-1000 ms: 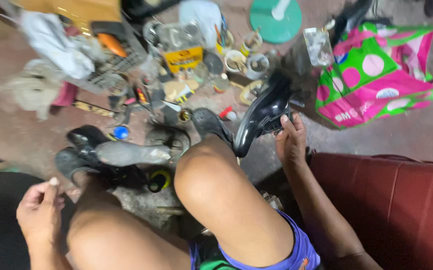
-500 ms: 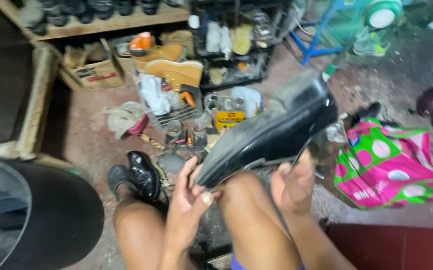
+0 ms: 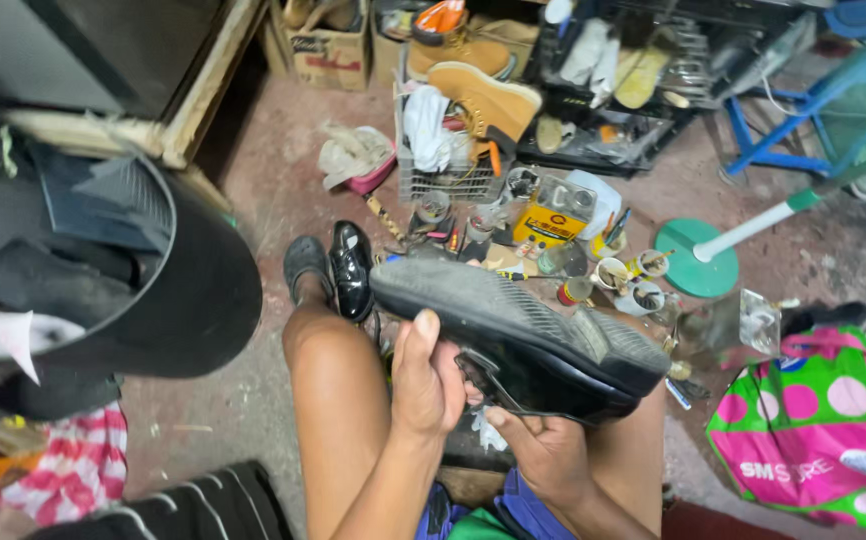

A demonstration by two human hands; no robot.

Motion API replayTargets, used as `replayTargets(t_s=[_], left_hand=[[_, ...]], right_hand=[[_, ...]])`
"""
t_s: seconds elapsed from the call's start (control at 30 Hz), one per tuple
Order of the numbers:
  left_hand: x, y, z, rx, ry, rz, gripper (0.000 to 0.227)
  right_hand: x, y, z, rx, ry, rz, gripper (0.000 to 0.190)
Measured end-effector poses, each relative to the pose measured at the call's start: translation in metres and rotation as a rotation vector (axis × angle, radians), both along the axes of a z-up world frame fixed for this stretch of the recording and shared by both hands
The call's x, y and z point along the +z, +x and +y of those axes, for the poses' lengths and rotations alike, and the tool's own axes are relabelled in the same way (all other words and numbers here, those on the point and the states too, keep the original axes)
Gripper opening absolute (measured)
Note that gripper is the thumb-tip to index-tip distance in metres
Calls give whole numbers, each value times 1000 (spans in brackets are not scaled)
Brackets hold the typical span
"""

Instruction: The person applies a dark liquid to the sole and heel of a black shoe using a small brush, then wipes the surface with a white cloth. They inspect the shoe's sole and heel, and finally pour a liquid from a metal container into a small jar.

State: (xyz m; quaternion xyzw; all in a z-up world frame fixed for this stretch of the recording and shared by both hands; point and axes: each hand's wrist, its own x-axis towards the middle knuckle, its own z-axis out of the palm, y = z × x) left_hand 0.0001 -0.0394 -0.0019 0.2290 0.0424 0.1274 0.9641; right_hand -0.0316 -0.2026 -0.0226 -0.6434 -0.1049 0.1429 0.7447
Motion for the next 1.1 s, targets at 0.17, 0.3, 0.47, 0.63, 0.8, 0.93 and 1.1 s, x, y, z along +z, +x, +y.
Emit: replayTargets(t_s=[0.17,0.3,0.47,0.63,0.8,0.93,1.1], left_hand=[[-1,11,27,126,13,94,49],[0,13,51,175,116,194,52],[2,4,55,187,292,338,55],[8,1,48,154,492,157,57],[10,0,48,139,544,150,52],[14,2,51,76,605,153,59],[14,-2,57,49,800,168,83]], right_hand=[[30,-11,2,357,-466,126,61],[68,-11,-17,976,-755,-24,63],[108,22,-17,300,-787,-555,69],[94,74,3,347,-500,-327,74],[50,69,11,472,-306,88,65],[37,65,10,435,-426,33,63],[36,68,15,460,-504,-26,67]])
